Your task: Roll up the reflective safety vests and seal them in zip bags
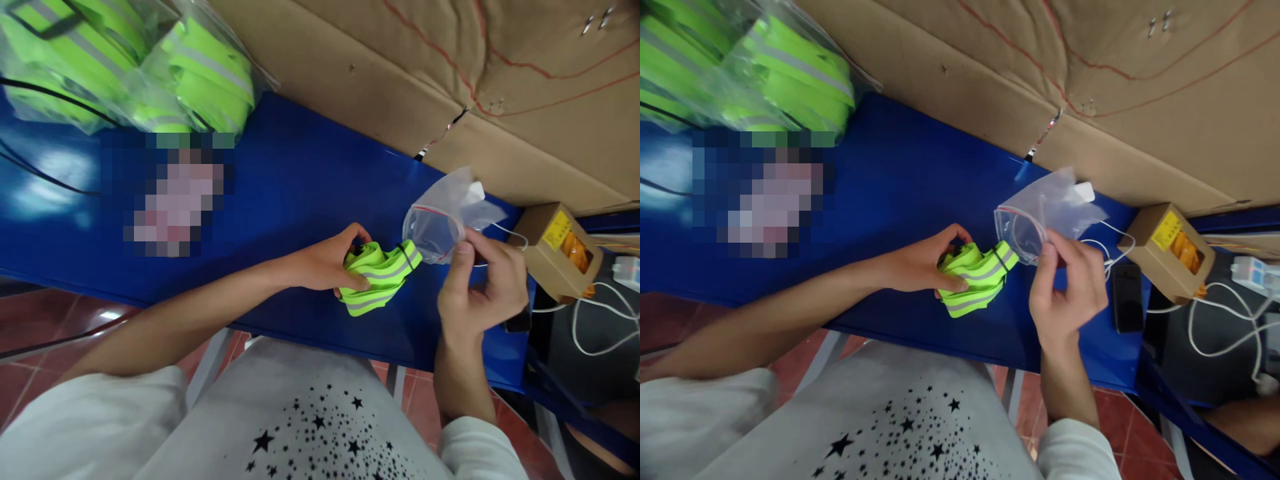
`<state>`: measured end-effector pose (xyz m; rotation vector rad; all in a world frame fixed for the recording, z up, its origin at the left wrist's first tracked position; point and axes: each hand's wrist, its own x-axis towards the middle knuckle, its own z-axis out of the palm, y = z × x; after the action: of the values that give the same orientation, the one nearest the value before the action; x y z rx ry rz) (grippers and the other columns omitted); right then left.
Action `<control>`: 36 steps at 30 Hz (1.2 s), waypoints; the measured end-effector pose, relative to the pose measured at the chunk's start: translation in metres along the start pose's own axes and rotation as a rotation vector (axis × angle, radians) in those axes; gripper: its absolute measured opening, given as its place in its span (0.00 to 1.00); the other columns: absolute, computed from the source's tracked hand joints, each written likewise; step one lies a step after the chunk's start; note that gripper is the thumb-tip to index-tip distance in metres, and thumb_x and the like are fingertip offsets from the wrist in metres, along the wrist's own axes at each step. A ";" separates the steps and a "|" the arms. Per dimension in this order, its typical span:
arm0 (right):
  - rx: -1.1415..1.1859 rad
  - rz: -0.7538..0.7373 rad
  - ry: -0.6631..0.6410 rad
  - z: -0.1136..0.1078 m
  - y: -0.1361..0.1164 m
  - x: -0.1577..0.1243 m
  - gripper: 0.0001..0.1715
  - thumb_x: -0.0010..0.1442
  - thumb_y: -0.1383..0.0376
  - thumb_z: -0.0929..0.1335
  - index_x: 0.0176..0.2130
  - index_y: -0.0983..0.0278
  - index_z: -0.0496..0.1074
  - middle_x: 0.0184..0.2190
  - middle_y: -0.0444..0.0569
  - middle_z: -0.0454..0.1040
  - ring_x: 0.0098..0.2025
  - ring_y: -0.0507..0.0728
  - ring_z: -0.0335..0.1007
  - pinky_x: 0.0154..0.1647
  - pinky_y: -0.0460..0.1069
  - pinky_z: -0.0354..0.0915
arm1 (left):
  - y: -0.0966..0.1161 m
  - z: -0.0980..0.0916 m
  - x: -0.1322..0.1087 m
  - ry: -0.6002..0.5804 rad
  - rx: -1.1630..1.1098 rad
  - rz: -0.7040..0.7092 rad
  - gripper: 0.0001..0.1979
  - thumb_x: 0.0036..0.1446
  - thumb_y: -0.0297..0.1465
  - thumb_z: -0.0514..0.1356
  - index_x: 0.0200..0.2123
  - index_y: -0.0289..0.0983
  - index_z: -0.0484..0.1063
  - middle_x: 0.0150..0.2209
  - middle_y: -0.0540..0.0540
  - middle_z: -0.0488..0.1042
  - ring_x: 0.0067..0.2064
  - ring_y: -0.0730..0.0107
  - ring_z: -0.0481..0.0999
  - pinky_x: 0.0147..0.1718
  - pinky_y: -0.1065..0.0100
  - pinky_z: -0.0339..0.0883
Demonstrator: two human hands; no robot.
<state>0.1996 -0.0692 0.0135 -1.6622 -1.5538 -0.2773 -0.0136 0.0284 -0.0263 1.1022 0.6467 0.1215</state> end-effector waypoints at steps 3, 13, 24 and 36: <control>0.025 -0.114 -0.185 0.004 -0.003 -0.005 0.21 0.66 0.71 0.72 0.56 0.55 0.79 0.43 0.50 0.82 0.43 0.61 0.79 0.48 0.58 0.74 | -0.001 0.002 0.001 0.020 -0.043 0.055 0.30 0.49 0.32 0.74 0.49 0.42 0.60 0.35 0.53 0.70 0.29 0.69 0.75 0.24 0.69 0.73; 0.197 -0.006 -0.419 0.020 0.003 -0.006 0.13 0.72 0.70 0.66 0.52 0.61 0.78 0.43 0.52 0.80 0.46 0.58 0.77 0.50 0.55 0.73 | -0.010 0.012 0.008 0.201 -0.163 0.186 0.39 0.45 0.30 0.77 0.55 0.44 0.59 0.43 0.51 0.73 0.42 0.67 0.77 0.41 0.66 0.73; 0.249 -0.127 -0.521 0.010 0.006 0.002 0.13 0.73 0.69 0.65 0.50 0.56 0.77 0.44 0.47 0.79 0.46 0.58 0.76 0.52 0.57 0.65 | -0.008 -0.001 0.010 0.072 -0.122 0.091 0.45 0.41 0.32 0.80 0.60 0.41 0.64 0.47 0.43 0.78 0.47 0.57 0.81 0.46 0.58 0.75; 0.291 -0.008 -0.515 0.010 -0.002 0.000 0.14 0.72 0.70 0.64 0.51 0.58 0.76 0.45 0.49 0.78 0.47 0.58 0.76 0.49 0.55 0.71 | -0.005 0.012 0.002 0.183 -0.275 0.095 0.54 0.41 0.28 0.79 0.65 0.47 0.52 0.45 0.47 0.77 0.43 0.60 0.83 0.44 0.59 0.77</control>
<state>0.1943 -0.0628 0.0081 -1.5640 -1.8651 0.3903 -0.0065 0.0176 -0.0280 0.8614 0.7179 0.3855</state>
